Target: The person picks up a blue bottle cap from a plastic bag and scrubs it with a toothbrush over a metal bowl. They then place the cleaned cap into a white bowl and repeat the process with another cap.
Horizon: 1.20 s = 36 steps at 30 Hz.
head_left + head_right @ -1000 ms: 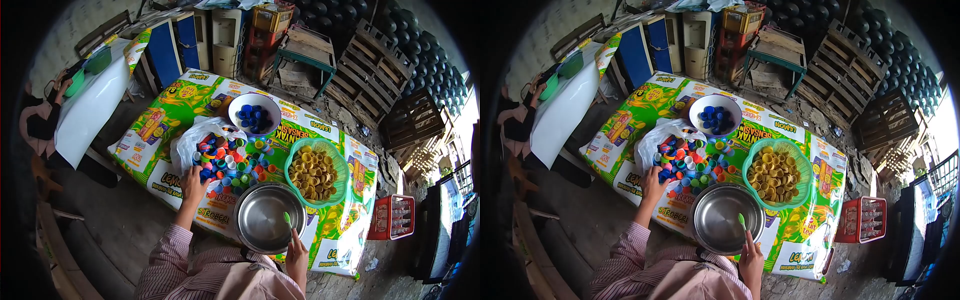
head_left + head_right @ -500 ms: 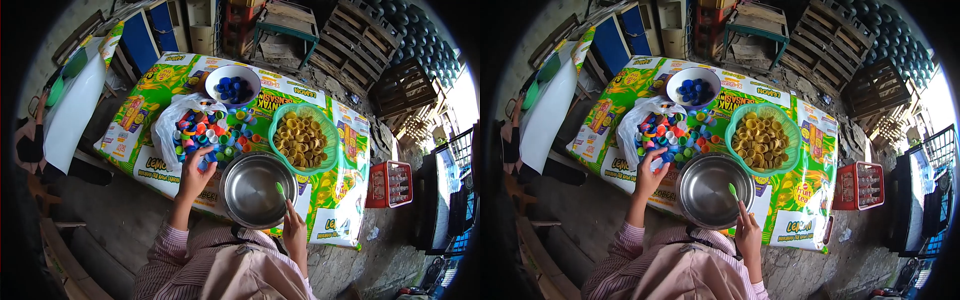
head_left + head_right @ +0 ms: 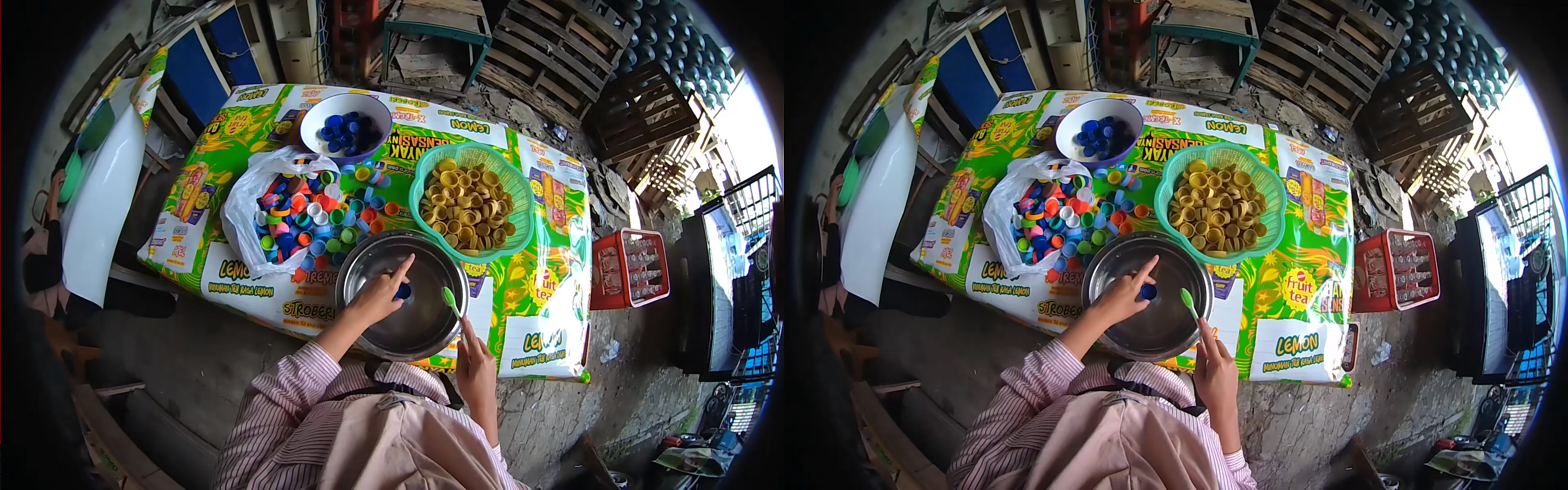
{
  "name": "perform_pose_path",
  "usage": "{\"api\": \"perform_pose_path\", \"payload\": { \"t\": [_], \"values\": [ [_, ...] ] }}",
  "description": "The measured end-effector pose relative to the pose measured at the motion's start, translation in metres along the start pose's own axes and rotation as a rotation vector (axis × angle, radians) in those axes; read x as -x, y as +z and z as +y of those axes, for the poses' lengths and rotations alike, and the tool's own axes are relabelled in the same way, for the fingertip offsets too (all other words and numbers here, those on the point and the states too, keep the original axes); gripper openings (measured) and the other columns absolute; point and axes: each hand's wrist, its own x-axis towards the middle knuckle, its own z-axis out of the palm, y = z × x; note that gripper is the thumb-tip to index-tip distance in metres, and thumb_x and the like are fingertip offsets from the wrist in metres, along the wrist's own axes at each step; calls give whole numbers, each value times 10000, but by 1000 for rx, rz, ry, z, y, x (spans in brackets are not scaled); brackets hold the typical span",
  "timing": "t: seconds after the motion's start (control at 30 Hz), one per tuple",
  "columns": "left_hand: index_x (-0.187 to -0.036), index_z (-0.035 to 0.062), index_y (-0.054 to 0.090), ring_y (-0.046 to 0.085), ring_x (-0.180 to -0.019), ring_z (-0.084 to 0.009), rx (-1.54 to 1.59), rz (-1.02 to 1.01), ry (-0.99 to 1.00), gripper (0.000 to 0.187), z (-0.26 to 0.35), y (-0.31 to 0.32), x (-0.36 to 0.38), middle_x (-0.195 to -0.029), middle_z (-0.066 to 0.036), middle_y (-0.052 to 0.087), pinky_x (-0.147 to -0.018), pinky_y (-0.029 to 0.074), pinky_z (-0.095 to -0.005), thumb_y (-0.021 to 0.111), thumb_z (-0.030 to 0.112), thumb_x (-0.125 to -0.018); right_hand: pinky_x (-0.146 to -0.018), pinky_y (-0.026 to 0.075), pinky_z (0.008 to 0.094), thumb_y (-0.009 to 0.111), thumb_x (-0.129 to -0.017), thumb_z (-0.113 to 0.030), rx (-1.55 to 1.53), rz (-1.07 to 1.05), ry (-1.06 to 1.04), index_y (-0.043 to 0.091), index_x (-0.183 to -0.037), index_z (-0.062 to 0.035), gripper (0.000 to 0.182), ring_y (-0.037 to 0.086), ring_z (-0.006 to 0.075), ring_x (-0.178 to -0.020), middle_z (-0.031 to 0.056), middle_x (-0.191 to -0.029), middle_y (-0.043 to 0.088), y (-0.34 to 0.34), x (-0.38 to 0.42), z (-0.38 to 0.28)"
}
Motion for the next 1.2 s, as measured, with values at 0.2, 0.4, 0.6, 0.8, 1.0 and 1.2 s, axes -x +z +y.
{"api": "perform_pose_path", "payload": {
  "t": [0.2, 0.4, 0.6, 0.8, 1.0, 1.2],
  "values": [
    [-1444, 151, 64, 623, -819, -312, -4, -40, -20, 992, -4, 2, -1, -998, -122, 644, -739, 514, -393, 690, 37, -683, -546, 443, 412, 532, -864, -64, -9, -7, 9, 447, -1322, -168, 478, 579, 340, -619, 178, -779, 583, 1, 1, 1],
    [-1444, 162, 30, 625, -837, -315, -41, -83, -67, 1023, -1, 0, -2, -997, -133, 642, -722, 525, -391, 698, 48, -678, -532, 437, 408, 528, -869, -68, 6, -15, -5, 444, -1324, -166, 473, 570, 338, -600, 175, -751, 573, 0, -1, 0],
    [-1416, 127, 175, 631, -856, -286, 284, 70, 1, 897, -7, 6, 0, -1026, -136, 617, -769, 522, -347, 674, 2, -681, -544, 438, 418, 522, -866, -56, -28, -20, -15, 439, -1327, -170, 482, 577, 346, -612, 179, -753, 572, 3, -3, 0],
    [-1288, 72, 326, 597, -917, -162, 759, 37, -98, 710, 3, -4, 6, -1058, -89, 530, -787, 506, -276, 687, -59, -690, -542, 438, 431, 514, -868, -62, -16, -39, -14, 432, -1330, -185, 485, 574, 352, -612, 177, -761, 571, 4, -5, -4],
    [-1301, 61, 265, 595, -958, -175, 936, 138, -62, 746, 19, -10, 11, -1029, -103, 527, -844, 497, -292, 694, -47, -699, -520, 431, 443, 510, -878, -92, -21, -99, -82, 417, -1339, -202, 483, 560, 352, -587, 169, -746, 562, 22, -6, -14],
    [-1307, 53, 231, 593, -987, -198, 930, 195, -20, 780, 19, -8, 19, -1004, -106, 526, -877, 491, -312, 695, -56, -689, -498, 420, 441, 502, -880, -84, -28, -28, -74, 397, -1353, -190, 496, 550, 346, -550, 167, -714, 549, 26, -11, -1]
  ]
}}
